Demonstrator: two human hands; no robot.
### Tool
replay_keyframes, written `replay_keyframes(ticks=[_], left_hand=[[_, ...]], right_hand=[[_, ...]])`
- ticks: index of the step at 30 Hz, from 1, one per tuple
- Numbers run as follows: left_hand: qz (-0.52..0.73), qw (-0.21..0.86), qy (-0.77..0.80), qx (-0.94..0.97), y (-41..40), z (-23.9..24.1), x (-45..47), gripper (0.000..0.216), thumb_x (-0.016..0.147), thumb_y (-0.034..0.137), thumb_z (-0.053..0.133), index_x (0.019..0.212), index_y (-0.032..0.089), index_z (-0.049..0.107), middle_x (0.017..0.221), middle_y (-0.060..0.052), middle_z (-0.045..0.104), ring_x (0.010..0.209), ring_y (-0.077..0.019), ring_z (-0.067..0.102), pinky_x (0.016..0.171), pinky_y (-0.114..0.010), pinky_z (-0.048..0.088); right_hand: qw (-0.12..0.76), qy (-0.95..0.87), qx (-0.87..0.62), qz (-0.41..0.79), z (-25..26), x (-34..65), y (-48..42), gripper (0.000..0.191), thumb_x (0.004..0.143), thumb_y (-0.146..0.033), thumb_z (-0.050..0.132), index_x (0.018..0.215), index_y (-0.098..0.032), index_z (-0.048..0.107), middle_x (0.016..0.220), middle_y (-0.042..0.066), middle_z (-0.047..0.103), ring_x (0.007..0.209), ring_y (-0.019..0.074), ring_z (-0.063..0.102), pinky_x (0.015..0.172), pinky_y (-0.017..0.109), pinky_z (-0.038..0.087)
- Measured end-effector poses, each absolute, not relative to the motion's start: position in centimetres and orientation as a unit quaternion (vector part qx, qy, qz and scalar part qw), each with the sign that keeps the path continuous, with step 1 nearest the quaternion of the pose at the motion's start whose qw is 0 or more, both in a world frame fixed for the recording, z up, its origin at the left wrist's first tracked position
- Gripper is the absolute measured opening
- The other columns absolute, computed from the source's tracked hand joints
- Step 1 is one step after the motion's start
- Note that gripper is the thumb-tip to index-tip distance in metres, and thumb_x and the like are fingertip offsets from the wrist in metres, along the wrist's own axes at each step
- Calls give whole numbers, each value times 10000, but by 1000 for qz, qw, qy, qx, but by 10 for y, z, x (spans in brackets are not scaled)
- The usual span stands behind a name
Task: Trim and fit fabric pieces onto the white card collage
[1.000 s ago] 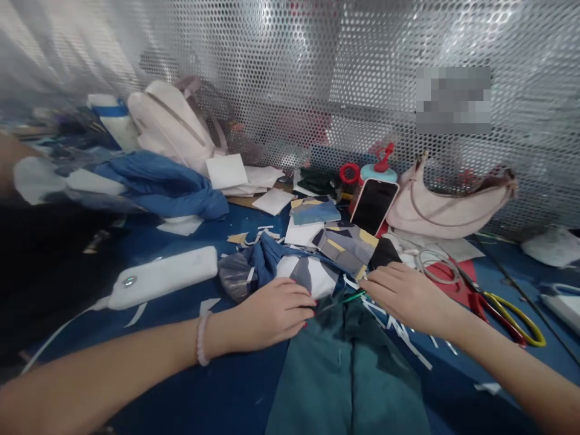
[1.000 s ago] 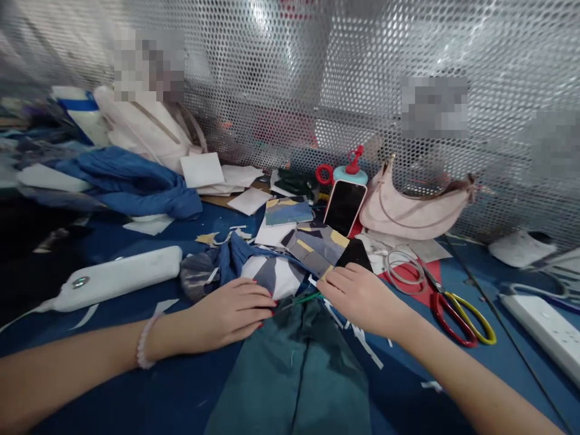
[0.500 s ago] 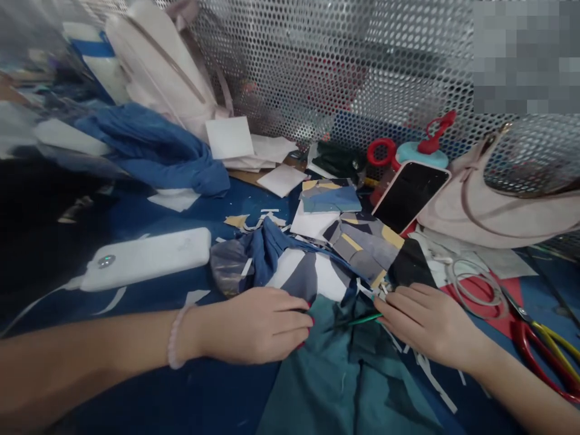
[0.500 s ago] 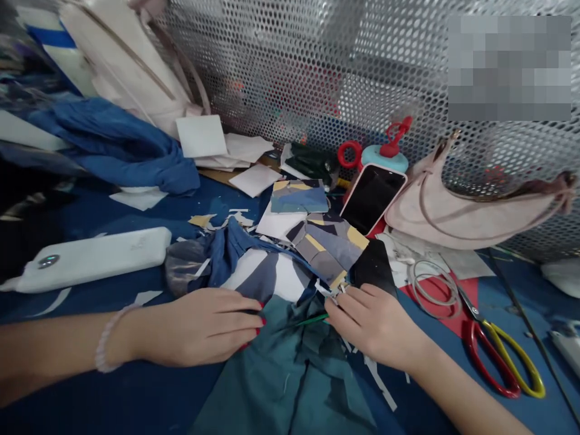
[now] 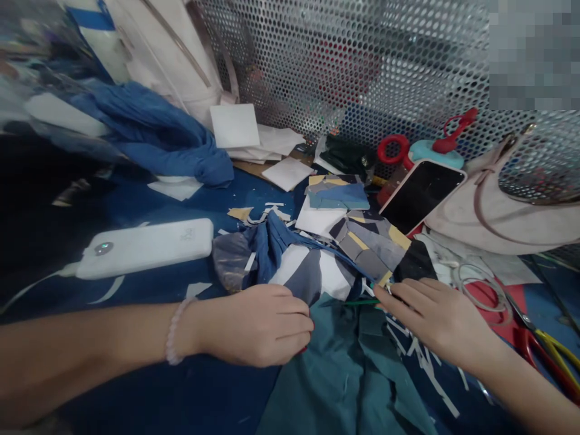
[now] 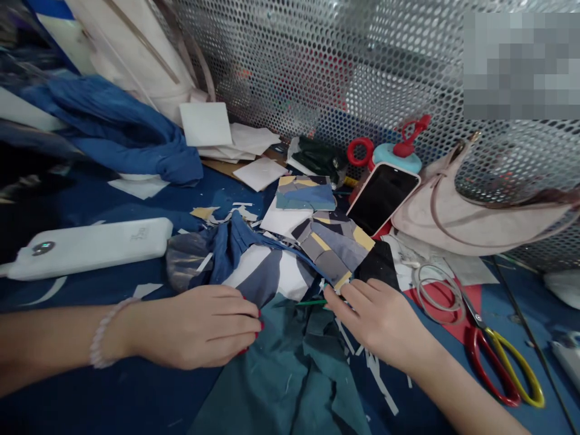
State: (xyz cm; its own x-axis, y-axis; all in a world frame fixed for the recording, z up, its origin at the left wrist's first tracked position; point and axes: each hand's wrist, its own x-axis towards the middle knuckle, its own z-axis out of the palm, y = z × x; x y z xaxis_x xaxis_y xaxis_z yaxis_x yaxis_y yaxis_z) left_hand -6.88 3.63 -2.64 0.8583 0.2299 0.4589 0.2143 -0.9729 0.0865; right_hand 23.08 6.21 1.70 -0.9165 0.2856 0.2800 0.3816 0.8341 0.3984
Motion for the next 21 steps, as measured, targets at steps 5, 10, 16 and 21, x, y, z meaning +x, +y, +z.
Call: replay_keyframes(ticks=[5,10,16,21], left_hand=[[239,36,100,965,39,-25,-70,441,1069,139,307,902,143,714,911,-72,783,880,-176,702,712,-316,523],[216,64,83,971,41,-27,-72,385,1058,154,354,920,151,713,962,-88,769,930,-187,683,786,-321,539],[188,48,84,977,41,-29,-69,278,1016,134,466,870,167,700,891,-69,739,911,-196,673,812,-331,538],[195,79,100,972,42,-31,-72,161,1002,176,519,962,173,674,952,-78,736,957,-197,680,857,-312,539]], right_hand=[[54,-958,-148,-240,38,222,64,365,950,24,334,980,-105,674,706,57,638,630,179,562,586,325,368],[16,-954,-131,-268,58,201,57,345,928,-36,377,789,-167,665,639,60,589,566,198,476,545,363,265],[-1,-943,-111,-313,64,169,51,238,791,-71,502,611,-222,538,559,30,450,523,183,347,563,378,153],[-45,-934,-114,-336,62,161,59,163,759,-122,550,641,-232,580,583,49,508,571,209,397,615,376,239]])
